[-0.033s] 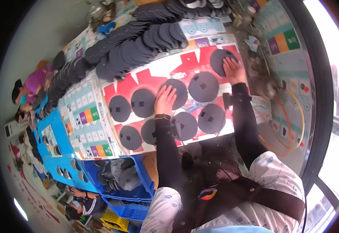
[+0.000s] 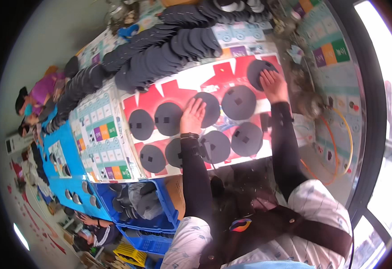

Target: The recorder is organizing and inspecting gray foam shoe components, placing them onto a grid on a table.

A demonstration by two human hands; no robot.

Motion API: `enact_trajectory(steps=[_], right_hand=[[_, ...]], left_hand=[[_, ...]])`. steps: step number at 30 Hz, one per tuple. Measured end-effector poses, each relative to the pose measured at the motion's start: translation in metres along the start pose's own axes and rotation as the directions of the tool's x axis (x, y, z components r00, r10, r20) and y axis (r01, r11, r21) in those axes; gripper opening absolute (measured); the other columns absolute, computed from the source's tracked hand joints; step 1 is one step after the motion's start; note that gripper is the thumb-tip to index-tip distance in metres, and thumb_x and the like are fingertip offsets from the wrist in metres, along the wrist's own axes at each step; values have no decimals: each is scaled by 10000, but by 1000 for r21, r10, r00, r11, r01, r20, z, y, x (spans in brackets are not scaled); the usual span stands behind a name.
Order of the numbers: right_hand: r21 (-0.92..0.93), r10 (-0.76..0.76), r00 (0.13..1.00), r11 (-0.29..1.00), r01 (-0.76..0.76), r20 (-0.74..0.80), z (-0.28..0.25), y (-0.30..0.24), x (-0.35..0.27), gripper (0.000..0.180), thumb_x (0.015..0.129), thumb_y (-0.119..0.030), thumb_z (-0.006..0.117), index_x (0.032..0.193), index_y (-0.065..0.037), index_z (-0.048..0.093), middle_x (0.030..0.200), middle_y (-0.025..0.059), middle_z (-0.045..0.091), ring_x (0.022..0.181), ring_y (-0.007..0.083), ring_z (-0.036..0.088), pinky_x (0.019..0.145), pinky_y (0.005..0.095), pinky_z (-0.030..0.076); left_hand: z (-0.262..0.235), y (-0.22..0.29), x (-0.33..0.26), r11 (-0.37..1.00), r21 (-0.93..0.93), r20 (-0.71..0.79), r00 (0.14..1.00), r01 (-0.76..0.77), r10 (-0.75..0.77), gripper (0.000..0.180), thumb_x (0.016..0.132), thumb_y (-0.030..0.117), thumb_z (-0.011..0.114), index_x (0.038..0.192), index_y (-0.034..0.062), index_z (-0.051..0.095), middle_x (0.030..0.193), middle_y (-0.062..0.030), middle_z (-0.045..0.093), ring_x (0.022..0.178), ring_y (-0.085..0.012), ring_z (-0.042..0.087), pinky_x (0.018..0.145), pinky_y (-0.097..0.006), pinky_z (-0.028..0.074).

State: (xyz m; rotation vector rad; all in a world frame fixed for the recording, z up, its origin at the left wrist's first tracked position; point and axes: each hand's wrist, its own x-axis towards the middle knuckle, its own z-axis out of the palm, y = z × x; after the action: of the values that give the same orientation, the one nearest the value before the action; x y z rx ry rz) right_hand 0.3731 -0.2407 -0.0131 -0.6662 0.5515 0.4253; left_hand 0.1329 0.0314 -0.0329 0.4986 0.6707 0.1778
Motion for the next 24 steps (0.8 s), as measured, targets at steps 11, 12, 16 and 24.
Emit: enact_trajectory(steps=[11,12,16,24], right_hand=[[-305,123,935,952,-17,333,4,88,-83,531,1027,-233,456,1468,52,381,1443,236,511,1302,345,550,1060,404,471],[-259,252,838,956,-138,484,47,122,-123,521,1021,-231,470,1452,54,400,1412,242,535,1287,347,562,1058,407,472],[-216,283,735,958,-188,616,67,145,-130,518,1006,-276,524,1419,27,445,1344,225,587,1249,349,589,1076,420,461],[-502,319,875,859,-105,364,38,150,-179,317,1014,-168,555,1260,30,581,1158,187,685,1055,282,695,915,361,552]], left_hand=[[-145,171,-48,927,-251,-274,939,-277,207,454,1001,136,524,1442,55,454,1470,-150,499,1369,-330,472,1114,-473,435],[-206,184,-71,926,-112,-235,915,-360,328,456,999,150,530,1436,49,449,1499,-146,467,1391,-328,444,1088,-477,453],[-125,138,-25,904,-427,293,943,-20,159,407,1036,218,483,1400,38,511,1428,-141,556,1291,-343,554,976,-436,505],[-98,101,-55,986,-72,183,974,149,-134,436,1044,224,438,1443,49,465,1442,-166,520,1323,-324,505,1048,-457,469]])
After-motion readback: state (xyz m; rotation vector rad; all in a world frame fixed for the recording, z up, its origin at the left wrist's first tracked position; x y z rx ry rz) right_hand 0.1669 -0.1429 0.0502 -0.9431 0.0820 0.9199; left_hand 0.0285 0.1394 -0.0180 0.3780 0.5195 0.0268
